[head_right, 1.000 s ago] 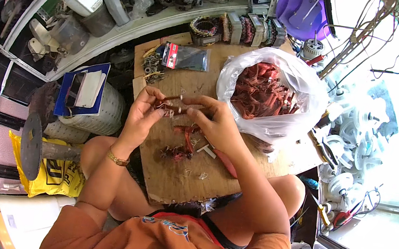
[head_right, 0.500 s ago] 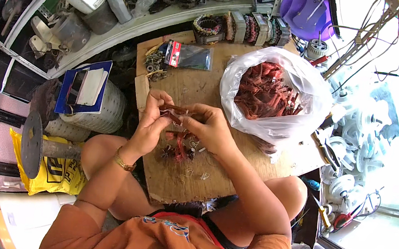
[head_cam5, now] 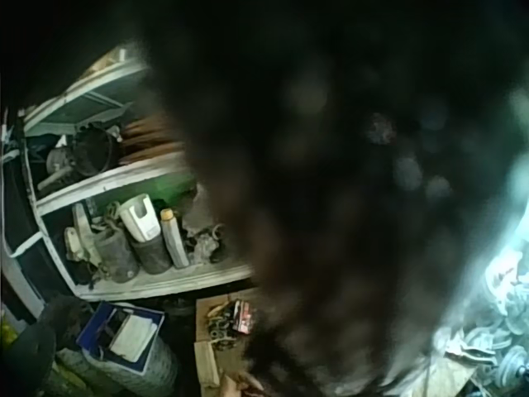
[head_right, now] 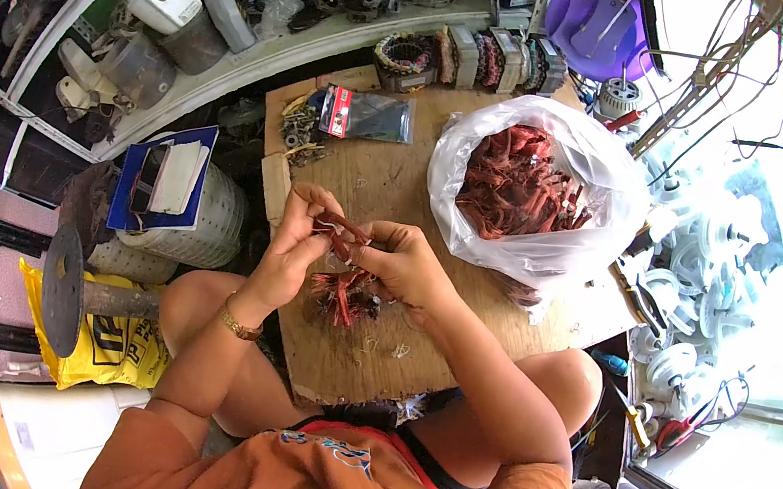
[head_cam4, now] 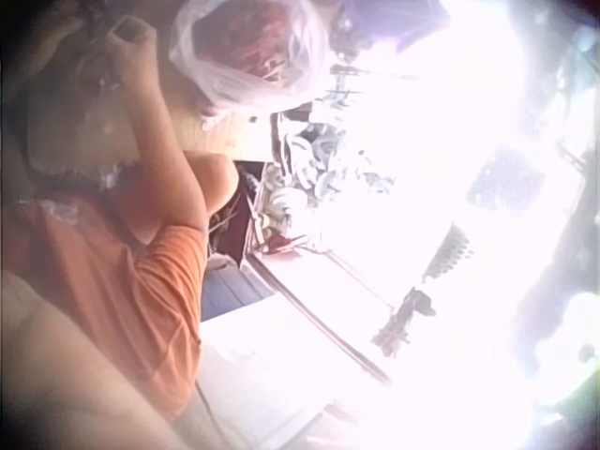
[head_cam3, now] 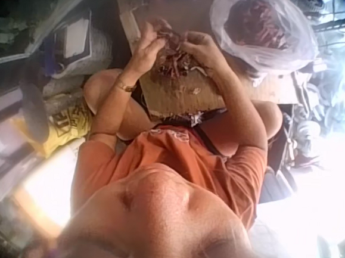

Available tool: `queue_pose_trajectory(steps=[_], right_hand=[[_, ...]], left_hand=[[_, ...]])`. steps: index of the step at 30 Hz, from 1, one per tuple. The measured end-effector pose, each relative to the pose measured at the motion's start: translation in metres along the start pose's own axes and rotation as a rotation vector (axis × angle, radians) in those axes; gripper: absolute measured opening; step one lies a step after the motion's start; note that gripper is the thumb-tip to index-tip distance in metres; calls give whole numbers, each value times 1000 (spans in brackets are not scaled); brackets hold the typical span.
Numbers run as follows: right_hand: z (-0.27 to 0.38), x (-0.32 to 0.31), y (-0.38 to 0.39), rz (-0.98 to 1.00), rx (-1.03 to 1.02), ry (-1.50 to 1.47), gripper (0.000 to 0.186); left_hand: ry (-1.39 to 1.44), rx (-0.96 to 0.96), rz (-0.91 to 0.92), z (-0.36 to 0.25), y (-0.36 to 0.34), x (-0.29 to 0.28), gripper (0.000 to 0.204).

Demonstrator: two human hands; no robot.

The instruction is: The person uses a utility knife to cut through the insulation and binding of discarded motor windings, then pulls and sorts the copper wire bundles by hand before placing them into a plastic bag.

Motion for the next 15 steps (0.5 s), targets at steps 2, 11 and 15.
queue_pose_trajectory(steps=[2, 11, 15], right_hand=[[-5, 1, -2, -28, -99, 13, 13], [-19, -4, -10, -89, -330, 143, 7], [-6, 3, -1, -59, -295, 103, 7]], left_hand=[[-69, 2, -13, 0, -1, 2, 43], [-381, 52, 18, 9, 7, 7, 47], [-56, -65, 82, -3, 6, -6, 47]])
Point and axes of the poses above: each hand's wrist, its own y-axis away from the middle knuckle, its own x-axis out of the palm, z = x × y, the point moved 2 cm from there along -y, towards the middle knuckle, and after that the axes turned 1 degree about -y, right-handed, at the moved point
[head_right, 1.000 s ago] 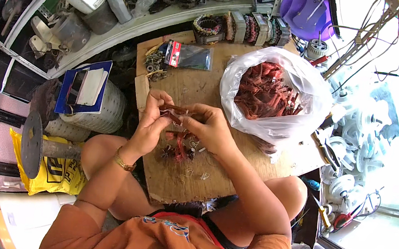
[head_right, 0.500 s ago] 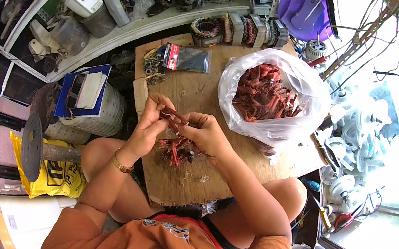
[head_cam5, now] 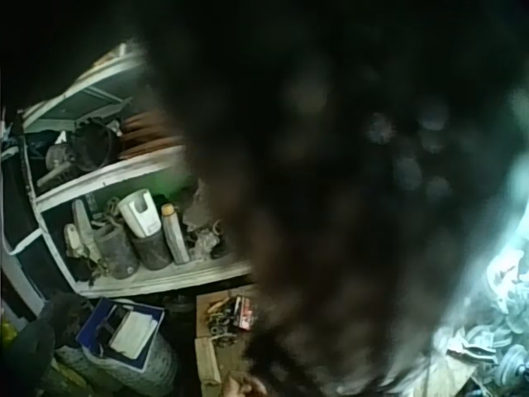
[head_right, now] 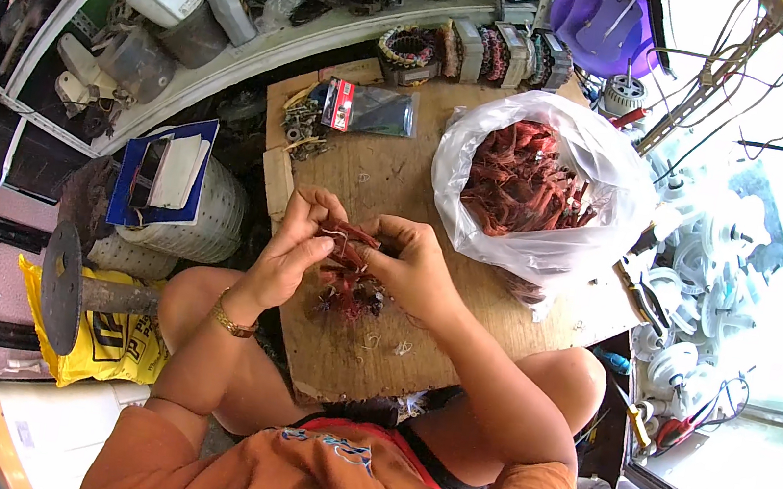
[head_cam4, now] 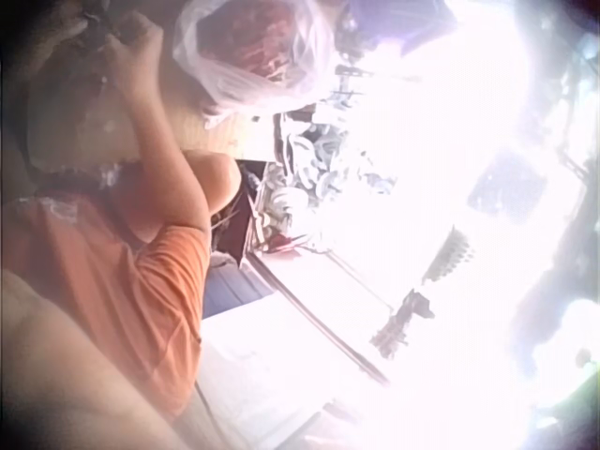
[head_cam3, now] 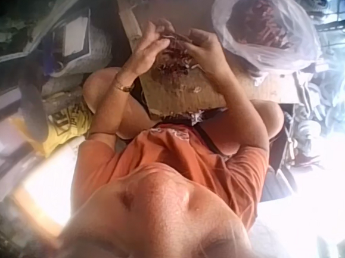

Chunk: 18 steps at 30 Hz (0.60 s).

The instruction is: The person uses a utility knife to cut through the insulation and binding of discarded motor windings, then pulls and sorts the copper wire bundles by hand before placing them into a plastic bag.

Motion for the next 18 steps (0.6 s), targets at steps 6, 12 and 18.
queue_pose_trajectory(steps=[6, 12, 18], right_hand=[[8, -5, 6, 81, 189, -41, 10], [-2, -3, 6, 55, 303, -358, 19], [-1, -8, 8, 302, 400, -485, 20]], left_hand=[[67, -16, 118, -5, 1, -8, 50], [-286, 150, -8, -13, 0, -8, 49], [-156, 23, 147, -16, -1, -13, 44]])
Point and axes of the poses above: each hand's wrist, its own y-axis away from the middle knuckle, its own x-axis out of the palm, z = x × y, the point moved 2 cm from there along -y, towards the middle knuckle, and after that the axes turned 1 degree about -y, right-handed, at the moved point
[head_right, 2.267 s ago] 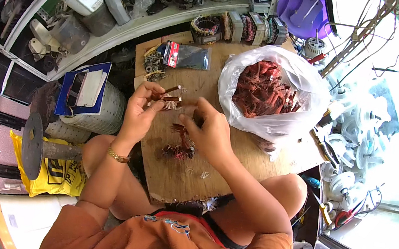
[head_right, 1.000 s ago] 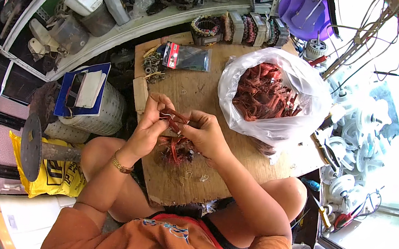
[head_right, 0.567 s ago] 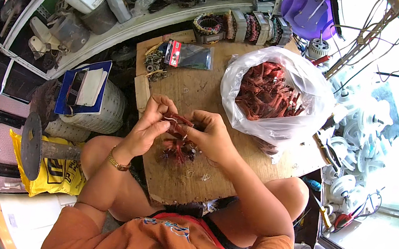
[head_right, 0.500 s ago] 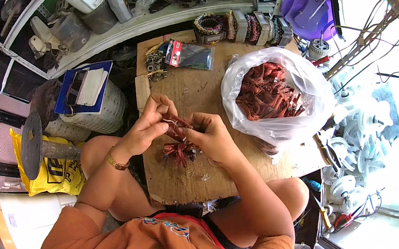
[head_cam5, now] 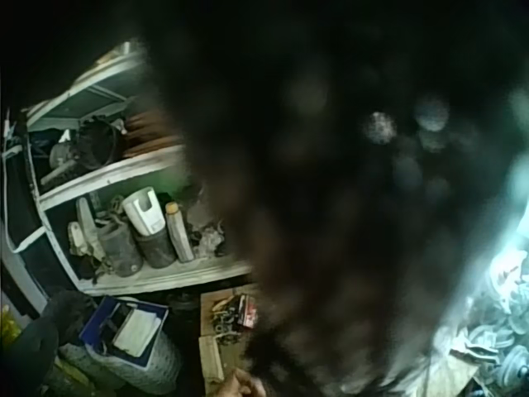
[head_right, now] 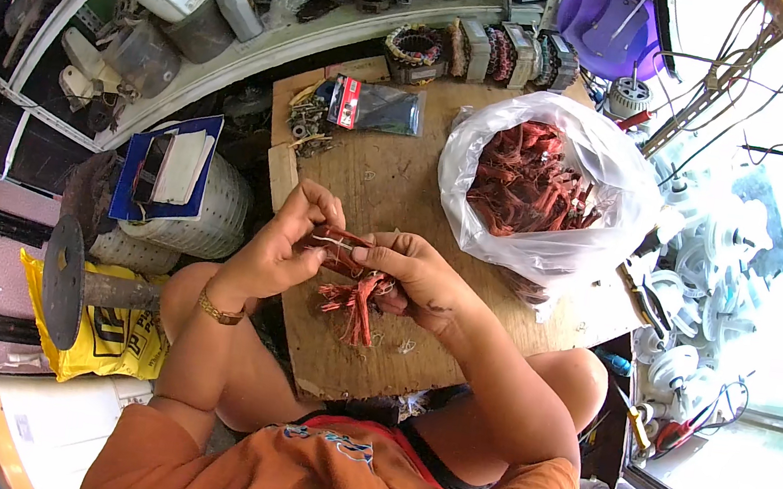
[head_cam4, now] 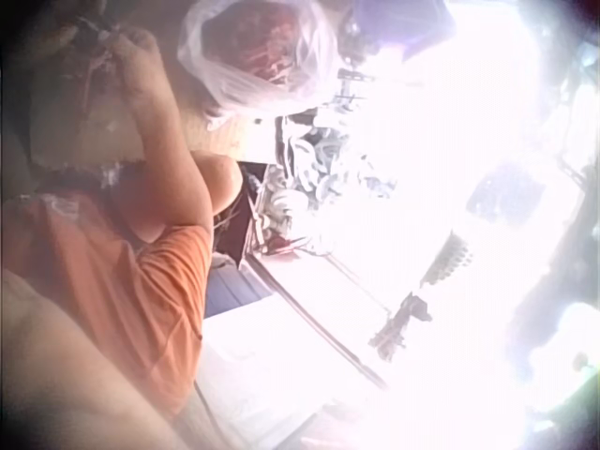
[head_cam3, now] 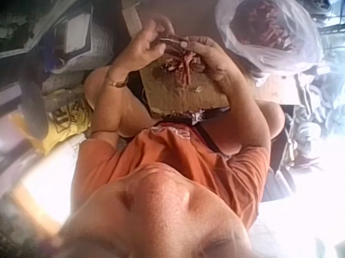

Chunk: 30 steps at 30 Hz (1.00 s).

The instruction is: The person uses a utility knife to cut through the insulation and binding of discarded motor windings, then pulls and sorts the copper wire bundles by hand before placing them into a plastic bag.

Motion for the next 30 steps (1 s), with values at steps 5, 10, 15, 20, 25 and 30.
queue_pose_trajectory(steps=[5, 10, 15, 20, 25, 30], right_hand=[[5, 10, 1, -282, -108, 70, 16], [7, 9, 4, -333, -100, 72, 14], [3, 15, 4, -269, -127, 347, 20], [9, 24, 7, -268, -203, 394, 22], [16, 12, 9, -356, -164, 424, 28], [20, 8, 9, -323, -166, 282, 31]], left_hand=[[374, -75, -272, 12, -3, 11, 34], [484, -103, -297, 9, -2, 21, 28], [198, -97, -77, 13, 0, 6, 32], [209, -107, -77, 4, 0, 4, 37], [238, -106, -114, 6, -5, -2, 41], [248, -71, -169, 8, -2, -3, 43]])
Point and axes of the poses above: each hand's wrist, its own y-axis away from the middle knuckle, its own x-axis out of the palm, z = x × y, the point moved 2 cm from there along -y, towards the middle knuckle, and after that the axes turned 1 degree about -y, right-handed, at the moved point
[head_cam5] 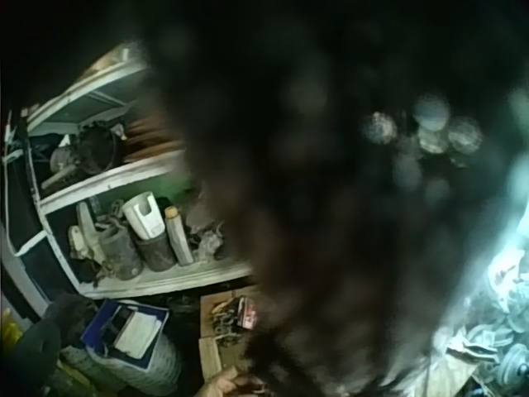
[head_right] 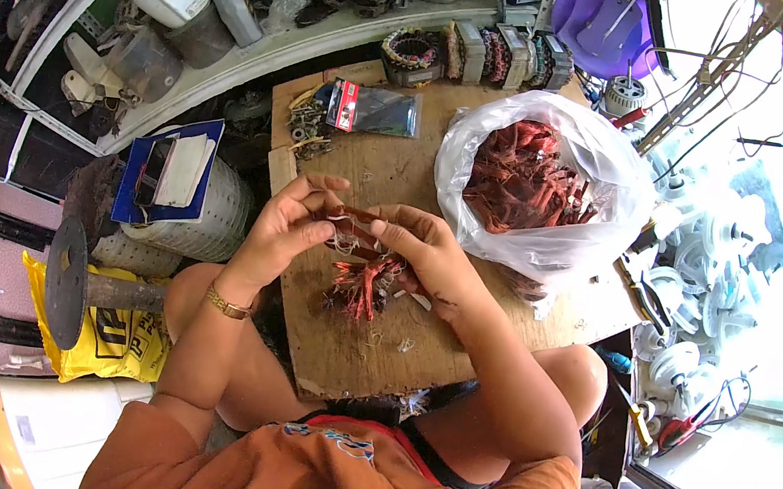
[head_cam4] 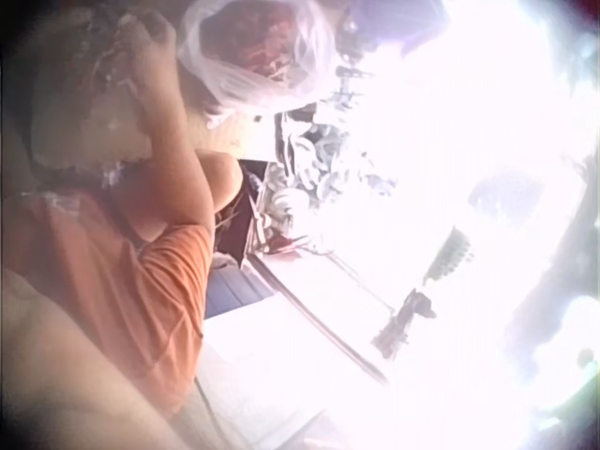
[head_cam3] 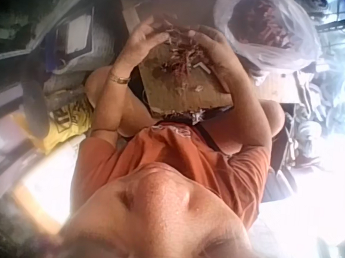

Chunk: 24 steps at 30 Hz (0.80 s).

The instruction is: The person uses a utility knife to cut through the insulation and binding of discarded motor windings, then pulls and sorts the copper wire bundles by hand before placing them into a plastic bag.

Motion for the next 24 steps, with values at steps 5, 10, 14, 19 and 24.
queue_pose_trajectory(steps=[5, 10, 14, 19, 24], right_hand=[[-9, -8, -7, 42, -18, -96, 36], [6, 12, 11, -421, -578, 879, 36], [-2, 16, 6, -428, -811, 981, 35], [-1, 19, 7, -432, -611, 1011, 28], [-8, 16, 3, -454, -610, 1085, 18]], left_hand=[[201, 29, -160, 12, -5, -6, 45], [282, -5, -270, 18, -3, 5, 41], [314, 5, -337, 28, -4, 12, 35], [263, 26, -340, 27, -7, 22, 33], [182, 32, -343, 31, -7, 30, 33]])
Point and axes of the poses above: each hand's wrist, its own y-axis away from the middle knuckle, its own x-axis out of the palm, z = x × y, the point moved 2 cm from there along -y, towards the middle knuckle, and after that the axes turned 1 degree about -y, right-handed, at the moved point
